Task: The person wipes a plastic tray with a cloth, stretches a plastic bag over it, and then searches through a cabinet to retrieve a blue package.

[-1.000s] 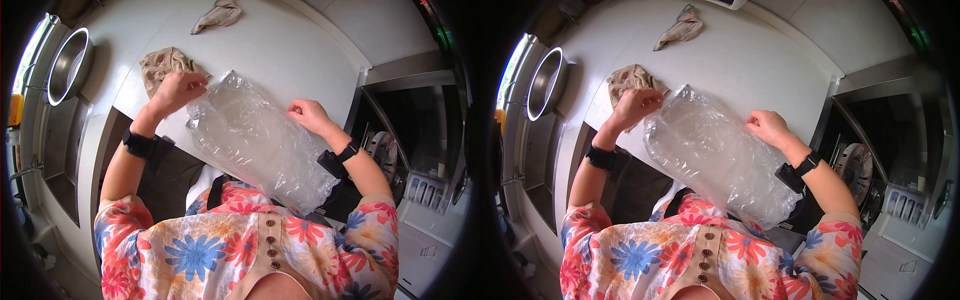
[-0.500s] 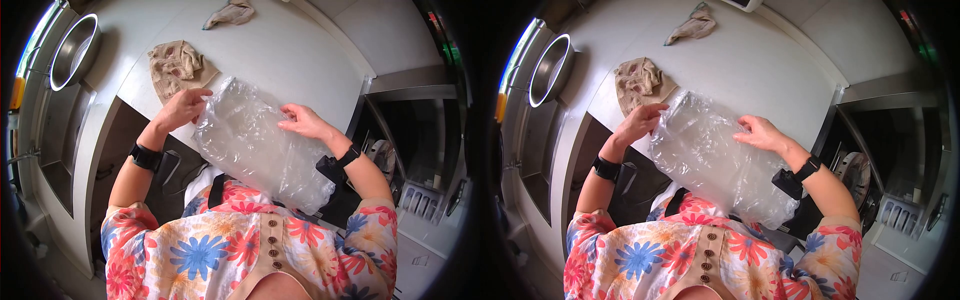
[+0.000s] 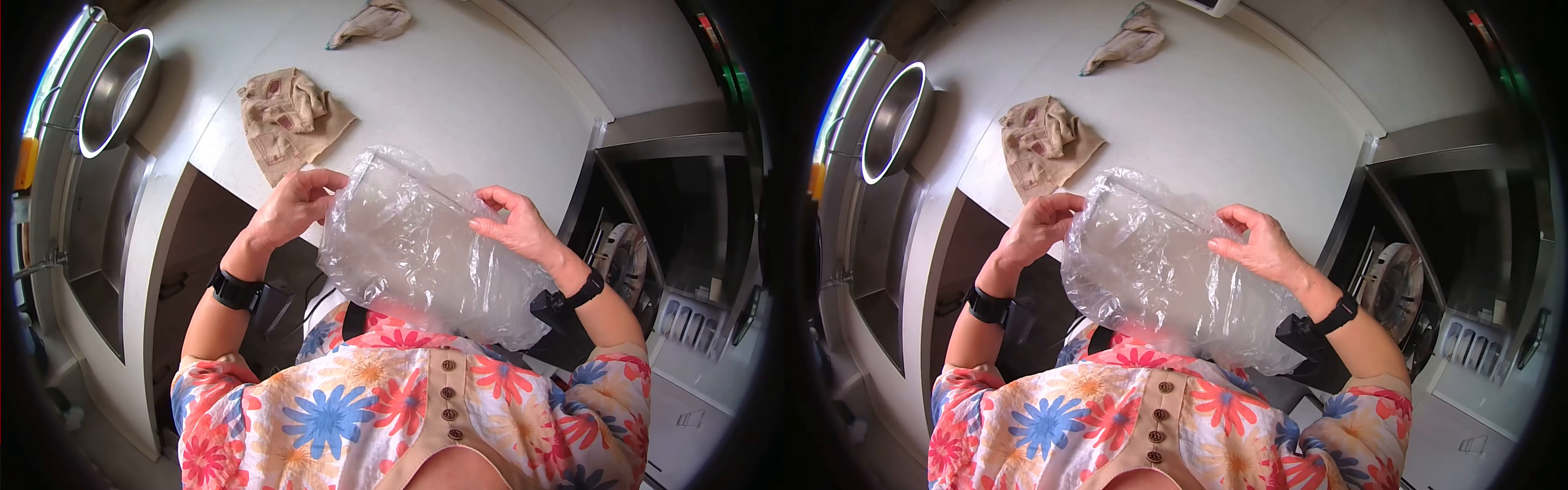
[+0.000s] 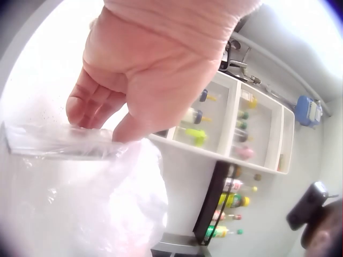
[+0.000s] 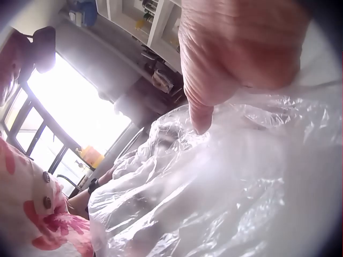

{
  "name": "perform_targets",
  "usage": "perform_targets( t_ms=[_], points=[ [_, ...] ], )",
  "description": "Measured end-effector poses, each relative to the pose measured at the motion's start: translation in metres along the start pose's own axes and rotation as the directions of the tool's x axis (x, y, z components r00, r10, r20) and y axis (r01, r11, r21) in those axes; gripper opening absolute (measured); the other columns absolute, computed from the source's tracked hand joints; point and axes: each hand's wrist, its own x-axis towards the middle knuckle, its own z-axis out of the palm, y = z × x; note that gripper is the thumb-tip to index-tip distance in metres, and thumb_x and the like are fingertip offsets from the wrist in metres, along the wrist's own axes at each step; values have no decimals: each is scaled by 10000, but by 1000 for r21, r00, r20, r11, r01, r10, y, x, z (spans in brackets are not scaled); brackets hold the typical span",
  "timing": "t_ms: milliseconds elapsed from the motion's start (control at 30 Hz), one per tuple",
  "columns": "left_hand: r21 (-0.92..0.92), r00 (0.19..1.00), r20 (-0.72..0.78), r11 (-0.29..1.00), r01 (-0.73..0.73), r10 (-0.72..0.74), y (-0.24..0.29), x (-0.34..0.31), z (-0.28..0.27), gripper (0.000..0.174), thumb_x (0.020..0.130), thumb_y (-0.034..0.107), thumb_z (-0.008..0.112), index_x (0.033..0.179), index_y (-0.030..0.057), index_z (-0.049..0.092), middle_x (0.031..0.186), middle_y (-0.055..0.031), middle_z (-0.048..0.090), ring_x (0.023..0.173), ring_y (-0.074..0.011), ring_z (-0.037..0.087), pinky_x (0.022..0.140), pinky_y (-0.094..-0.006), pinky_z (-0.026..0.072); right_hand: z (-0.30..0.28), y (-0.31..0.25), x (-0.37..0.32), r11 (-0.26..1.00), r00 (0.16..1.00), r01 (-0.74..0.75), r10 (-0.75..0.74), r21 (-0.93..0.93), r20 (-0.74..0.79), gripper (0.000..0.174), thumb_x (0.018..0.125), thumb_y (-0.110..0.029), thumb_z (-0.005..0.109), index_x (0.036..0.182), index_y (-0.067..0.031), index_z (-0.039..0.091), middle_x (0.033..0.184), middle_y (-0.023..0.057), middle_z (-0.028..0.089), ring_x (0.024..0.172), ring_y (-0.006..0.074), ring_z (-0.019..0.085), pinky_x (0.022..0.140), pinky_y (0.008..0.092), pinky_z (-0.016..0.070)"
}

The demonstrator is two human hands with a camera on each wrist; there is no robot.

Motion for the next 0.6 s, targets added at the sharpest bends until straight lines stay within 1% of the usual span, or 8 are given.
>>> perform_targets(
  t_ms=[200, 267, 300, 367, 433, 500, 533, 600],
  points=[
    [-8, 995, -96, 1000, 20, -21, 4, 7, 11, 133, 842, 67, 566, 953, 5, 606, 725, 20, 588, 615, -47, 518, 574, -212, 440, 8, 8, 1, 998, 996, -56, 56, -1, -75, 355, 763, -201, 704, 1027, 14, 606, 928, 81, 650, 896, 175, 588, 816, 310, 463],
    [-45, 992, -119, 999, 22, -27, 1, 10, 11, 108, 838, 53, 558, 927, 6, 597, 715, 22, 580, 610, -50, 513, 564, -212, 437, 8, 5, 3, 997, 994, -73, 72, -11, -88, 307, 781, -155, 684, 1021, 22, 610, 877, 41, 634, 831, 109, 538, 780, 272, 442],
    [-84, 989, -146, 996, 23, -35, 0, 12, 11, 83, 834, 38, 550, 901, 6, 588, 704, 25, 571, 604, -52, 508, 553, -212, 433, 9, 9, 4, 997, 993, -73, 72, -11, -90, 307, 781, -155, 684, 1021, 22, 610, 877, 41, 634, 831, 109, 538, 780, 272, 442],
    [-117, 986, -160, 993, 17, -36, 1, 13, 11, 69, 828, 21, 541, 883, 14, 581, 711, 23, 573, 598, -55, 512, 547, -212, 433, 13, 20, 8, 998, 993, -54, 55, 19, -103, 293, 776, -158, 675, 1022, -8, 623, 901, 99, 662, 835, 165, 618, 768, 279, 482],
    [-152, 983, -179, 988, 12, -40, 1, 14, 9, 63, 822, 4, 532, 865, 21, 574, 717, 21, 574, 593, -58, 516, 540, -213, 432, 14, 17, 9, 998, 993, -56, 51, -37, -110, 276, 777, -145, 667, 1014, -10, 624, 887, 94, 665, 821, 152, 620, 754, 268, 483],
    [-343, 972, -234, 937, -58, -26, -1, 13, 5, 66, 823, -5, 539, 860, 35, 576, 748, 9, 592, 594, -63, 540, 545, -204, 442, 16, 16, 10, 994, 992, -57, 47, -93, -116, 259, 778, -131, 660, 1006, -11, 625, 874, 88, 667, 807, 139, 622, 740, 258, 484],
    [-344, 971, -238, 937, -59, -26, 1, 13, 4, 66, 823, -5, 539, 860, 35, 576, 748, 9, 592, 594, -63, 540, 545, -204, 442, 17, 16, 10, 996, 987, -60, 50, -66, -150, 245, 783, -127, 659, 994, -7, 626, 843, 52, 655, 774, 107, 581, 721, 251, 468],
    [-519, 962, -264, 851, -76, -75, 11, 12, 3, 61, 826, -10, 548, 847, 43, 571, 767, -7, 607, 598, -77, 565, 550, -213, 468, 15, 16, 11, 997, 982, -61, 52, -44, -181, 230, 787, -123, 658, 981, -4, 626, 811, 15, 643, 741, 75, 540, 702, 244, 451]
  ],
)
